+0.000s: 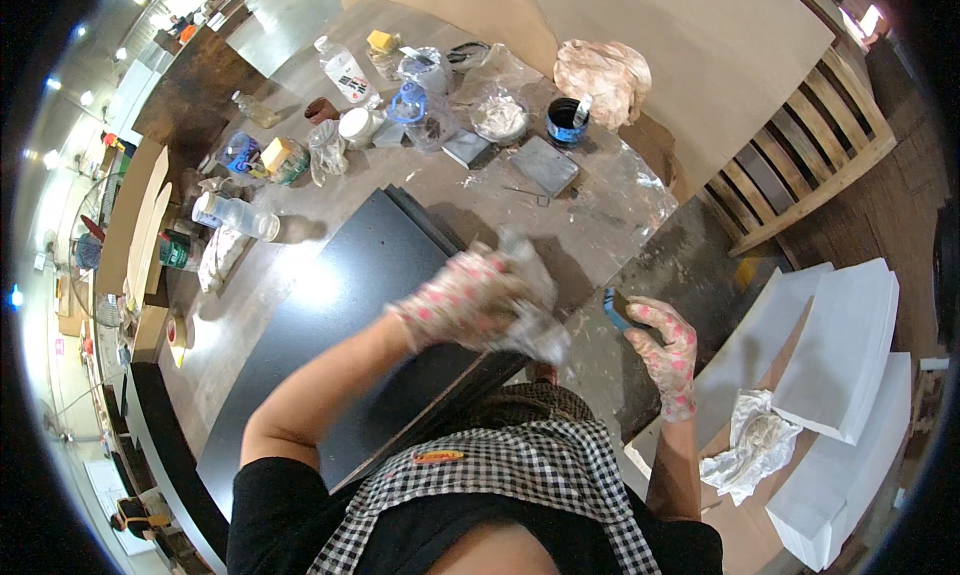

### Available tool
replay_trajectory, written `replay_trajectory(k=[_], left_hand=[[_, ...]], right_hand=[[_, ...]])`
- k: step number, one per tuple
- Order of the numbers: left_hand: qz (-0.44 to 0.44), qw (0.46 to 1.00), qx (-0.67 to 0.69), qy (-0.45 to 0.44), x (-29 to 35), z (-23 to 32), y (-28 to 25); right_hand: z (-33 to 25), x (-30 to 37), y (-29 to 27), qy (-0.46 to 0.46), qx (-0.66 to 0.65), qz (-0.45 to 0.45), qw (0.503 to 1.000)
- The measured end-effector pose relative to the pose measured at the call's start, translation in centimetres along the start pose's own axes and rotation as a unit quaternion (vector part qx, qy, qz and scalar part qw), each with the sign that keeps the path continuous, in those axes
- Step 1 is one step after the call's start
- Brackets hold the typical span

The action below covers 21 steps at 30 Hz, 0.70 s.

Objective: The person wipes a black rectangular panel with a cloth, then uses a small blue-handled scraper to remove residue from the surface. They repeatedly wipe and scrape the panel, occasionally lifting it to work on different areas.

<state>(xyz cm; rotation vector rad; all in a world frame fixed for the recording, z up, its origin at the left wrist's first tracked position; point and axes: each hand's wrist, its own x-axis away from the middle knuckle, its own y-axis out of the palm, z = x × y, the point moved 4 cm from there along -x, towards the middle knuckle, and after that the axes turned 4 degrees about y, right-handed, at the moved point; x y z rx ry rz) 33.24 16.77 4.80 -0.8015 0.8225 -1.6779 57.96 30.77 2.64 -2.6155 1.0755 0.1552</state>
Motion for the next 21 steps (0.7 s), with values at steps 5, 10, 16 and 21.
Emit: replay_trajectory(k=[5, 10, 16, 21], left_hand=[[-0.026, 0.994, 0.024, 0.106, -2.8, 8.3, 0.1], [0.207, 0.977, 0.056, -0.006, 1.3, 2.3, -6.9], [0.133, 0.980, -0.118, -0.091, 2.3, -3.4, -3.6], [0.184, 0.952, -0.188, -0.157, 5.8, -13.3, -10.7]], right_hand=[[0.0, 0.4, -0.2, 0.036, -0.113, 0.030, 0.992], [-3.2, 0.0, 0.1, -0.031, -0.203, -0.011, 0.979], [-4.5, -0.9, 4.1, -0.012, -0.130, -0.166, 0.977], [-4.1, -0.9, 3.3, -0.002, -0.110, -0.131, 0.985]])
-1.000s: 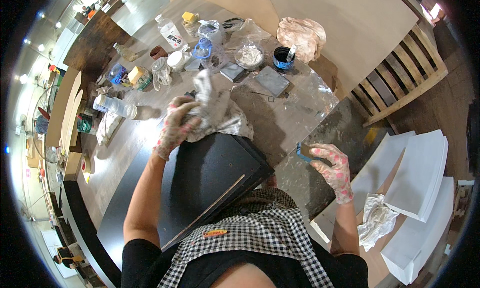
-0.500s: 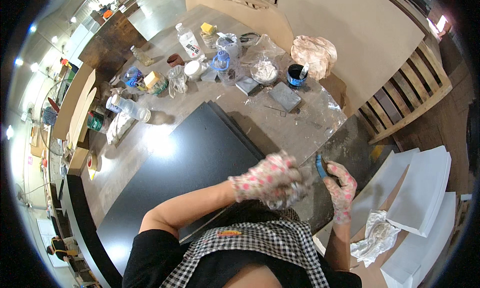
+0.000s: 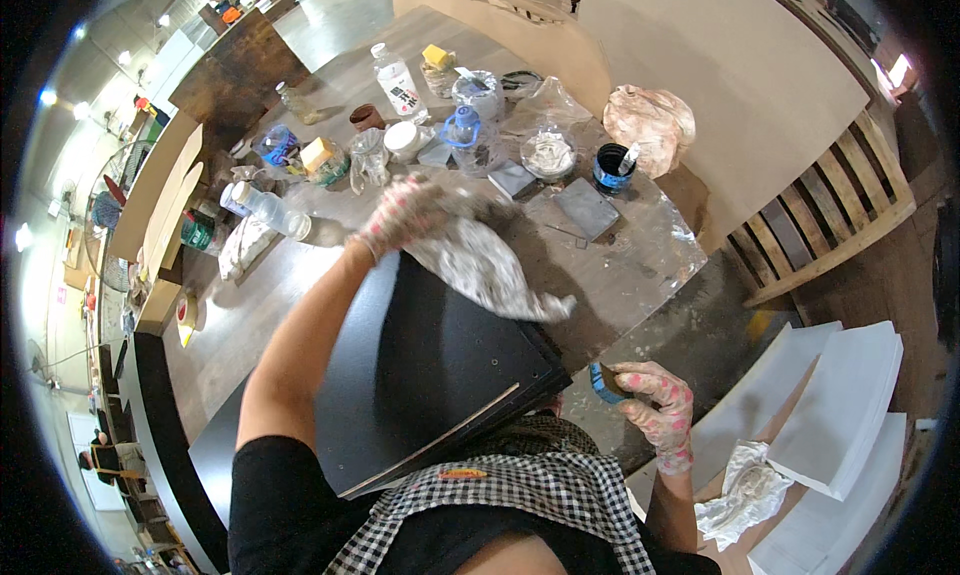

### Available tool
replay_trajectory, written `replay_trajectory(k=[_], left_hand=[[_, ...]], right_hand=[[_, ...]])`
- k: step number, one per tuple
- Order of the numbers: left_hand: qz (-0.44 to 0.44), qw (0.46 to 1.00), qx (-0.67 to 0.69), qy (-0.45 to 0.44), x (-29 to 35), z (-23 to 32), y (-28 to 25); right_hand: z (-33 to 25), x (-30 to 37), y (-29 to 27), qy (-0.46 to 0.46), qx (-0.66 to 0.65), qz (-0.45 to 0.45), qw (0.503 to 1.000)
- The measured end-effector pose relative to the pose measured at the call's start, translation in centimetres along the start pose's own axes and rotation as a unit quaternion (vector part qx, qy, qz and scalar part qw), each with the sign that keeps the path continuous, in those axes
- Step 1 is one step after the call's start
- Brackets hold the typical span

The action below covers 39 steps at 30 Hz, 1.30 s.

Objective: The person wipes a black rectangular panel with a cloth, then uses a small blue-handled scraper to remove residue from the surface. They repeatedly wipe and scrape the panel, occasionally lifting it to work on different areas.

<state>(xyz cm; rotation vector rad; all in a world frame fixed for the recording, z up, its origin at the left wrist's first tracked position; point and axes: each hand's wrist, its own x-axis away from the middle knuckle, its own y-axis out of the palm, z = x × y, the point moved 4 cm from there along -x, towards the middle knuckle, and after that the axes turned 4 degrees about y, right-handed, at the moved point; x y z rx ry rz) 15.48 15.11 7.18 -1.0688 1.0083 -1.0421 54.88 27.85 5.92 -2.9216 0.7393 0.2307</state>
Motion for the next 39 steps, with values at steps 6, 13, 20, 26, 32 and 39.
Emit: replay_trajectory(k=[6, 13, 20, 26, 32, 39], left_hand=[[-0.088, 0.987, -0.132, -0.001, -0.4, 0.6, 5.0], [-0.157, 0.962, 0.123, 0.184, 0.7, 21.1, 5.8], [-0.056, 0.997, 0.032, 0.036, 0.0, 16.9, 5.0], [-0.058, 0.940, 0.260, 0.212, -0.4, 24.9, 4.4], [0.344, 0.910, 0.225, -0.059, 8.3, 15.7, -1.9], [0.475, 0.844, 0.096, -0.230, 24.4, 8.3, -11.3]], right_hand=[[0.6, 0.9, -0.6, -0.001, 0.003, 0.014, 1.000], [1.1, -1.3, 0.7, -0.030, -0.056, 0.026, 0.998], [1.5, -0.7, -2.1, -0.083, -0.196, 0.145, 0.966], [2.1, -1.7, -2.8, -0.052, -0.242, 0.134, 0.960], [-0.9, -3.0, -4.2, -0.044, -0.196, 0.213, 0.956], [1.0, -0.6, 2.2, -0.020, 0.046, 0.141, 0.989]])
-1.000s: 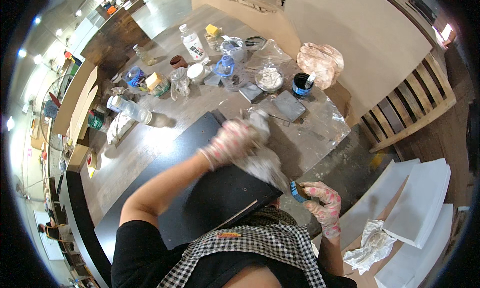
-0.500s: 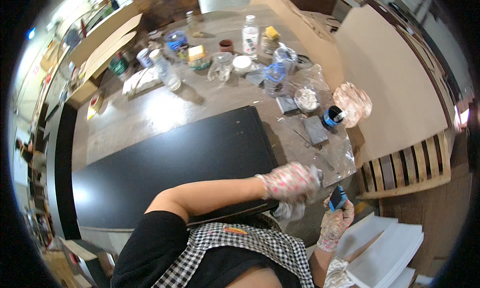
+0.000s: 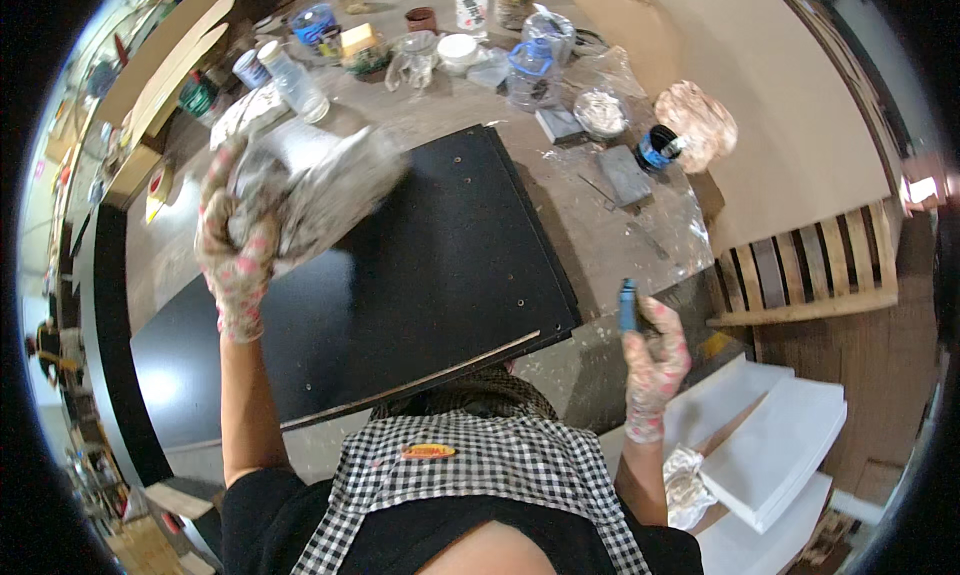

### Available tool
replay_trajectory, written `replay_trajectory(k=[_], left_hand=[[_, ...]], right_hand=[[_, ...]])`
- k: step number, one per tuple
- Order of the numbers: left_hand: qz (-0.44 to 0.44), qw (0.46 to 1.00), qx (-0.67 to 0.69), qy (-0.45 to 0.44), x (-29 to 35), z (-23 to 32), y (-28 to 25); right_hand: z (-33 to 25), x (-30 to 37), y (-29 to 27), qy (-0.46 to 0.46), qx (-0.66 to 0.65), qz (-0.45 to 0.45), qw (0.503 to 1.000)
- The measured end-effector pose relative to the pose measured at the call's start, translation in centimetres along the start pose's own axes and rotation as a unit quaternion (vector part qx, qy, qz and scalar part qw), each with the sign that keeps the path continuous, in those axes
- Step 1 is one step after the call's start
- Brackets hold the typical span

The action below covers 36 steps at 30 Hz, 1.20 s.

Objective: The person wipes a black rectangular panel with a cloth, then uses a small blue-handled scraper to remove residue from the surface. They repeatedly wipe and scrape the panel, occasionally lifting it to work on different areas.

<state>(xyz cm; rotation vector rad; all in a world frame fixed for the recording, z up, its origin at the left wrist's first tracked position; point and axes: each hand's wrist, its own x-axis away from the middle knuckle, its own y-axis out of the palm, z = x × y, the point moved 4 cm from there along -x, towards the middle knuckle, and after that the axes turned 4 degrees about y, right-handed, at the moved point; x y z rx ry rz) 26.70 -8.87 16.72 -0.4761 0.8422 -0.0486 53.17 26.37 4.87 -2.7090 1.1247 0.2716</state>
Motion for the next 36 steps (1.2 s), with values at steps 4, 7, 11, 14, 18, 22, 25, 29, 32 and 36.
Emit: replay_trajectory(k=[4, 7, 11, 14, 18, 22, 25, 29, 32, 36], left_hand=[[-0.110, 0.986, -0.016, -0.123, 4.0, -5.1, -1.0], [-0.161, 0.978, -0.016, -0.133, 6.0, -8.9, -0.8], [-0.250, 0.964, -0.052, 0.070, 6.8, -10.0, -0.7], [-0.276, 0.949, -0.077, 0.131, 6.7, -9.9, -0.4], [-0.276, 0.961, -0.031, 0.010, 6.9, -10.7, 0.2], [-0.249, 0.967, -0.054, 0.020, 7.5, -10.7, -0.1], [-0.240, 0.968, -0.067, 0.034, 7.5, -10.5, -0.2], [-0.240, 0.970, -0.039, 0.007, 7.5, -10.5, 0.0], [-0.235, 0.970, -0.053, 0.016, 7.5, -10.5, 0.0], [-0.243, 0.969, -0.044, -0.001, 7.6, -10.7, 0.0]], right_hand=[[-1.2, 3.3, 2.9, -0.064, 0.159, 0.012, 0.985], [-2.1, 5.7, 4.5, -0.062, 0.220, 0.075, 0.971], [-2.3, 8.3, 6.2, -0.068, 0.276, 0.137, 0.949], [-2.0, 8.5, 6.6, -0.050, 0.311, 0.173, 0.933], [-2.6, 7.7, 6.5, -0.075, 0.359, 0.174, 0.914], [-4.0, 7.5, 6.9, -0.117, 0.412, 0.121, 0.895], [-5.2, 7.4, 7.2, -0.149, 0.446, 0.076, 0.880], [-6.4, 6.8, 8.1, -0.147, 0.485, 0.023, 0.862], [-7.3, 6.7, 8.8, -0.147, 0.507, 0.009, 0.850], [-7.5, 6.8, 9.2, -0.133, 0.533, 0.007, 0.835]])
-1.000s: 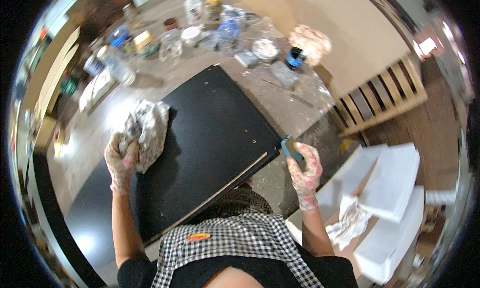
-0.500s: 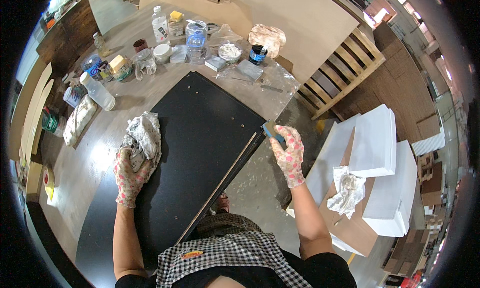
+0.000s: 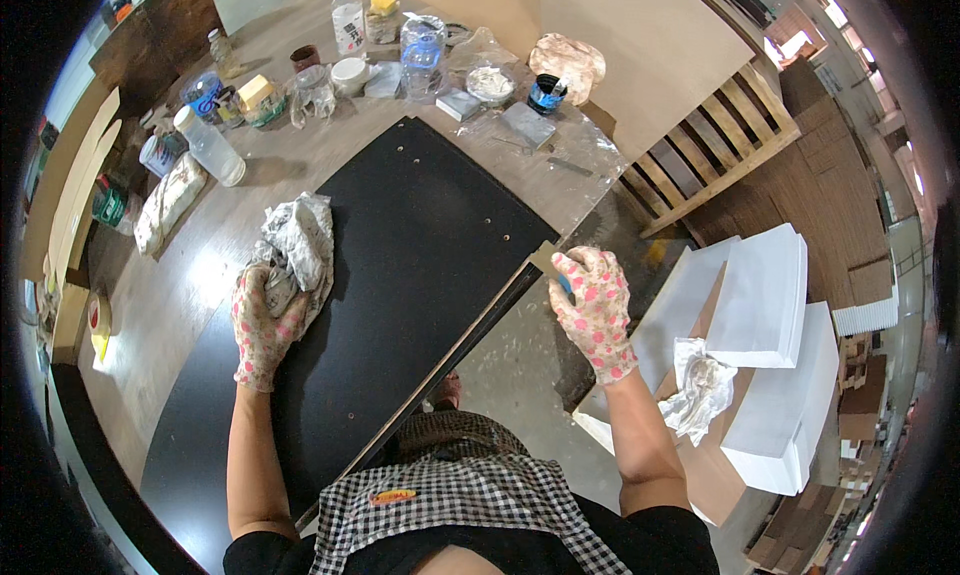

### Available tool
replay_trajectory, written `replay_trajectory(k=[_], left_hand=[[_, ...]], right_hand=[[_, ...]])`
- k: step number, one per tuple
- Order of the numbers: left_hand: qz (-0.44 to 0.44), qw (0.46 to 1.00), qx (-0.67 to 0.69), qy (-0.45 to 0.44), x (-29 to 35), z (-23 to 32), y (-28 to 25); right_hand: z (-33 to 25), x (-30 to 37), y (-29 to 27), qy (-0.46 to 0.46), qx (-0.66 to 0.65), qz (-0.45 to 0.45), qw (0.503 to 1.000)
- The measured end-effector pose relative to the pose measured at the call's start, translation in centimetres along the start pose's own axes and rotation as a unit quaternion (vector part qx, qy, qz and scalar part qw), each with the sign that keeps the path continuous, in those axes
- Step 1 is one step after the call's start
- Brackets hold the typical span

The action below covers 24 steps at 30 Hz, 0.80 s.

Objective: The person wipes a black rectangular panel with a cloth, then uses a small blue-handled scraper to remove residue from the surface. They repeatedly wipe and scrape the panel, occasionally lifting it to work on different areas.

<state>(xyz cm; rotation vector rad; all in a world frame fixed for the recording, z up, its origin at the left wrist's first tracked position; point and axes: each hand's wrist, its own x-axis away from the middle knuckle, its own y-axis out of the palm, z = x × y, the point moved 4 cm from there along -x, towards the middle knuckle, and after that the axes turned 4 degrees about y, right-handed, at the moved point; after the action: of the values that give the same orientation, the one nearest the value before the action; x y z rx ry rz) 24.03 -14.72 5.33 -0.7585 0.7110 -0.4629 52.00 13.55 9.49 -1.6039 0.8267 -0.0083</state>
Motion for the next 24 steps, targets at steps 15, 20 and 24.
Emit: replay_trajectory(k=[15, 20, 24], left_hand=[[-0.010, 1.000, 0.012, -0.004, -0.1, 0.0, -0.3], [-0.014, 0.999, 0.032, -0.021, -0.1, -0.1, -0.1], [-0.005, 0.998, 0.053, -0.021, -0.1, 0.0, -0.3]], right_hand=[[-5.2, 2.7, -1.1, -0.075, -0.214, -0.056, 0.972], [0.1, -0.3, -0.2, 0.023, -0.046, 0.018, 0.999], [-0.2, 0.2, 0.2, 0.013, -0.038, -0.033, 0.999]])
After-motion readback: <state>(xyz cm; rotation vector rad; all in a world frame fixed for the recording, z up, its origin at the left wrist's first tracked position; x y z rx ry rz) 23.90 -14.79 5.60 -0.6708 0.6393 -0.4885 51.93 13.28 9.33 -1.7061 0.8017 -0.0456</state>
